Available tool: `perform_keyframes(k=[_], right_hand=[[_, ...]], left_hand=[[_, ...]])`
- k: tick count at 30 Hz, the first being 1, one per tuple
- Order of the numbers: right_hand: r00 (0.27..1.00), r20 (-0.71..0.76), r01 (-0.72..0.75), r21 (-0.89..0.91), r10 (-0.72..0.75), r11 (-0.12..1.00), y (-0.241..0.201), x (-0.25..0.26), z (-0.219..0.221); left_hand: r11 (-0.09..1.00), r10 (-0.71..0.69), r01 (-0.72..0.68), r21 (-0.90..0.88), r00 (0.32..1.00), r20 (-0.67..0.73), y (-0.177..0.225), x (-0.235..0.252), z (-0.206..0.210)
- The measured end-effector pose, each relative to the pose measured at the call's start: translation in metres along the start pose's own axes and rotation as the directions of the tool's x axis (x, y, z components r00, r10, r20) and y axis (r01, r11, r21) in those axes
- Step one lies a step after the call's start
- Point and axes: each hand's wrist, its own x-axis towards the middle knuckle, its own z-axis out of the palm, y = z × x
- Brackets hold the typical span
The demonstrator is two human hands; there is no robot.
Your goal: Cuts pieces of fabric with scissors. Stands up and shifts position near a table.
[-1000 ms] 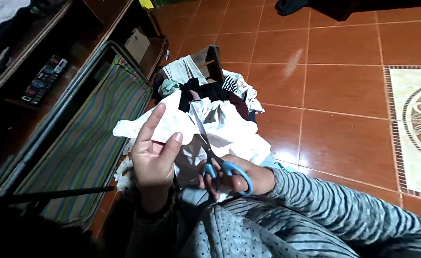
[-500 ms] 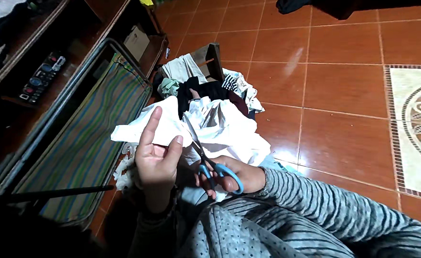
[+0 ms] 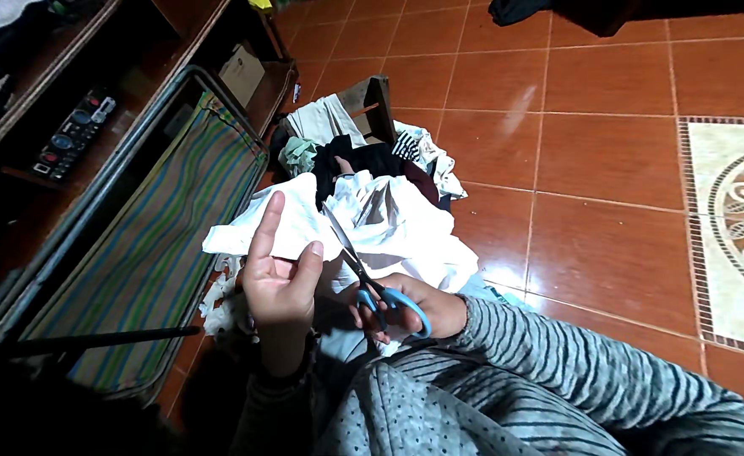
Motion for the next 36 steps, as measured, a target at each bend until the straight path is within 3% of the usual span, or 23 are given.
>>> perform_keyframes(k=[11, 17, 30, 36], right_hand=[[0.999, -0.019, -0.028, -0.055, 0.027, 0.998, 0.009, -0.012, -0.009], [0.999, 0.01, -0.036, -0.106, 0.038, 0.994, -0.001, -0.013, -0.01], [1.0, -0.016, -0.028, -0.233, 0.025, 0.972, -0.006, -0.012, -0.016], [0.999, 0.024, -0.033, -0.202, 0.038, 0.979, -0.008, -0.009, -0.015]], left_hand=[[0.999, 0.042, -0.042, 0.006, 0.998, -0.04, 0.0, 0.004, -0.008], [1.0, 0.019, -0.02, 0.018, 0.997, 0.079, 0.004, 0.002, -0.013], [0.997, 0.015, -0.026, 0.078, 0.992, 0.128, 0.013, 0.0, -0.011], [0.998, 0.002, -0.012, 0.062, 0.986, 0.168, 0.011, -0.004, -0.007]])
